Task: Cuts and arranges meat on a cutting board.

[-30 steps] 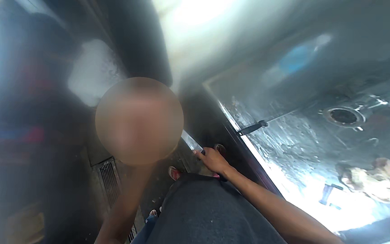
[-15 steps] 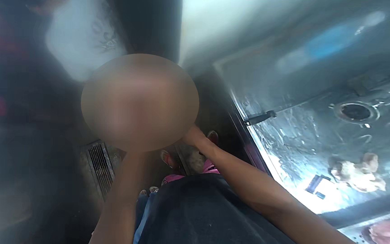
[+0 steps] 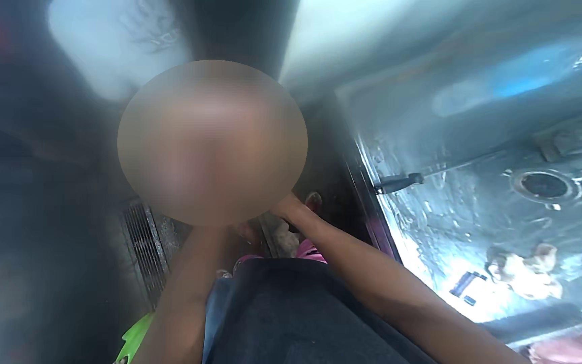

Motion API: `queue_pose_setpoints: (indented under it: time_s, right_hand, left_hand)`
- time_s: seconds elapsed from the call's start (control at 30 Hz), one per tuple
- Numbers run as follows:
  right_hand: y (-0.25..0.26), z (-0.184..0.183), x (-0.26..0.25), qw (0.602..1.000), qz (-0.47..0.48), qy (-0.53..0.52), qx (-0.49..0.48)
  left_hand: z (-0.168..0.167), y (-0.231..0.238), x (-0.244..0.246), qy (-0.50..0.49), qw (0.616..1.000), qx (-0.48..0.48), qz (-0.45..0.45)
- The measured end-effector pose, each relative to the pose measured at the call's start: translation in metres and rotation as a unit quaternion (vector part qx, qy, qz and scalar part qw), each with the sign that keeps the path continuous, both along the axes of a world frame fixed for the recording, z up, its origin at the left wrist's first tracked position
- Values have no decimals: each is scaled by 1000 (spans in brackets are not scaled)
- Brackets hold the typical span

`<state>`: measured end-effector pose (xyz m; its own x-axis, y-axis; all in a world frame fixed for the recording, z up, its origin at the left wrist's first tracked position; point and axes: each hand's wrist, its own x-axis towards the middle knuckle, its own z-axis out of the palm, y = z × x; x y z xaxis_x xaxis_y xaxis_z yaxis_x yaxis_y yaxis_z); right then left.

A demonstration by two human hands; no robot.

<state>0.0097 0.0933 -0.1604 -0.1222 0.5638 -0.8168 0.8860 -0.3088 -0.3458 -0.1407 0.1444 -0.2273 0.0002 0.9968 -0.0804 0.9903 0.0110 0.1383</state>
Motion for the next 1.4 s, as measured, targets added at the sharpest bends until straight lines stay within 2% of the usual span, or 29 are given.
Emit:
queue_pose_setpoints:
  time_s: [0.1,0.23,0.43,0.53,0.63,0.73,0.83,0.9,1.0,1.13,1.2,1.3,1.4]
  right_hand:
    - [0,-2,-3,1000,-14,0,9]
    - [-19,3,8,1000,3,-2,3]
    - [-80,4,36,1000,-8,1,-21]
    - [-124,8,66,1000,-2,0,-16]
    - [-159,8,115,999,-19,-9,27]
    - [-173,7,154,998,-44,-24,37]
    - [-162,5,166,998,-45,-20,47]
    - [-148,8,168,997,-45,-8,61]
    - [-142,7,170,994,-74,21,71]
    - [-141,-4,170,989,-110,60,84]
    - [-144,-9,169,985,-132,85,77]
    - [-149,-14,167,979,-158,110,61]
    - [-149,-18,163,975,-181,118,45]
  left_hand:
    - [14,-1,5,3,1000,-11,-2]
    - [6,-1,4,-1,1000,10,9]
    - [2,3,3,-27,999,11,35]
    - [8,-4,-10,-117,990,70,27]
    - [38,-28,-31,-251,960,116,49]
    - [62,-49,-23,-226,966,93,83]
    - [51,-48,-1,-125,990,-5,65]
    - [53,-46,1,-93,992,-48,77]
    - [72,-51,-8,-120,979,-101,132]
    - [98,-36,-19,-224,945,-132,198]
    - [122,-23,-14,-252,947,-111,166]
    - [168,-8,1,-234,966,-70,81]
    - [196,-28,9,-188,982,-10,-27]
